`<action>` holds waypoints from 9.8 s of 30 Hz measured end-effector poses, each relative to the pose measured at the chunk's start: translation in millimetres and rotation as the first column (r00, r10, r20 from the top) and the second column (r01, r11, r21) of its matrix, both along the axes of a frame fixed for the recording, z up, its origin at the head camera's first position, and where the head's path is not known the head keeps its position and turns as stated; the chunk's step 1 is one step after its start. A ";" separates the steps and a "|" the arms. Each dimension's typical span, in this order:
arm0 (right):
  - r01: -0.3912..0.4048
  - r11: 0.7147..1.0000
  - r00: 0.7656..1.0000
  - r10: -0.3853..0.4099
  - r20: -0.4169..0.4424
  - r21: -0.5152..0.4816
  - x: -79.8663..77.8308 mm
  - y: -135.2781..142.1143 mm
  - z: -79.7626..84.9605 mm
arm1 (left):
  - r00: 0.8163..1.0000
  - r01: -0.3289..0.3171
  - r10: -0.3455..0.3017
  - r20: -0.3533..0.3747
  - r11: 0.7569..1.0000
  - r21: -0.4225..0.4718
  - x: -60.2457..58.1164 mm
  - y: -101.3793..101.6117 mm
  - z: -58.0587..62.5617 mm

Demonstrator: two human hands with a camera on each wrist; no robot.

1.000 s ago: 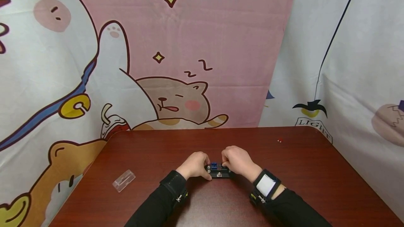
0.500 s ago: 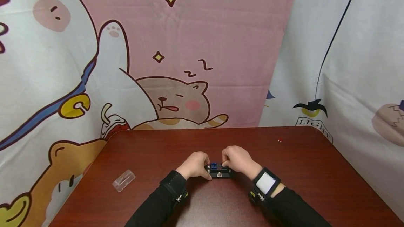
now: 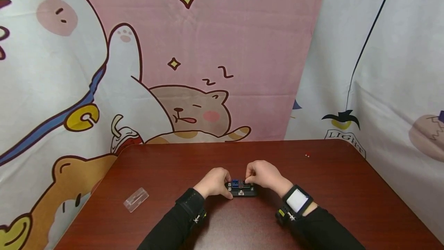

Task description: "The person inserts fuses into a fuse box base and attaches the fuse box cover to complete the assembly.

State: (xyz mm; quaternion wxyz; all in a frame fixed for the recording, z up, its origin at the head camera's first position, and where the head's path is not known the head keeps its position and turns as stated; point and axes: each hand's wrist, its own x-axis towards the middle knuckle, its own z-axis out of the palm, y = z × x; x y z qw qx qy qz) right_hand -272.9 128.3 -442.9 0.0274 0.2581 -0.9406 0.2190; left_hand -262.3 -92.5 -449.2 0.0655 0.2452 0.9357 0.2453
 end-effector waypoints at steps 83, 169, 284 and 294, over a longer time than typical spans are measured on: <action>0.556 0.813 0.801 -0.580 0.147 0.175 -76.5 195.0 -8.8 | 1.000 -0.011 0.011 -0.001 1.000 -0.014 -2.8 0.7 -3.5; 0.369 0.926 0.929 -0.371 0.015 0.081 -52.2 125.3 4.8 | 1.000 -0.009 0.009 0.005 1.000 -0.022 -1.1 1.0 -0.8; -0.166 0.982 0.943 0.185 -0.277 0.090 16.9 0.8 -3.1 | 1.000 -0.013 0.013 0.017 1.000 -0.001 -3.0 1.0 -3.6; -0.173 0.978 0.937 0.200 -0.287 0.114 16.8 0.3 -6.8 | 1.000 -0.007 0.007 0.016 1.000 0.001 -2.2 0.4 -1.9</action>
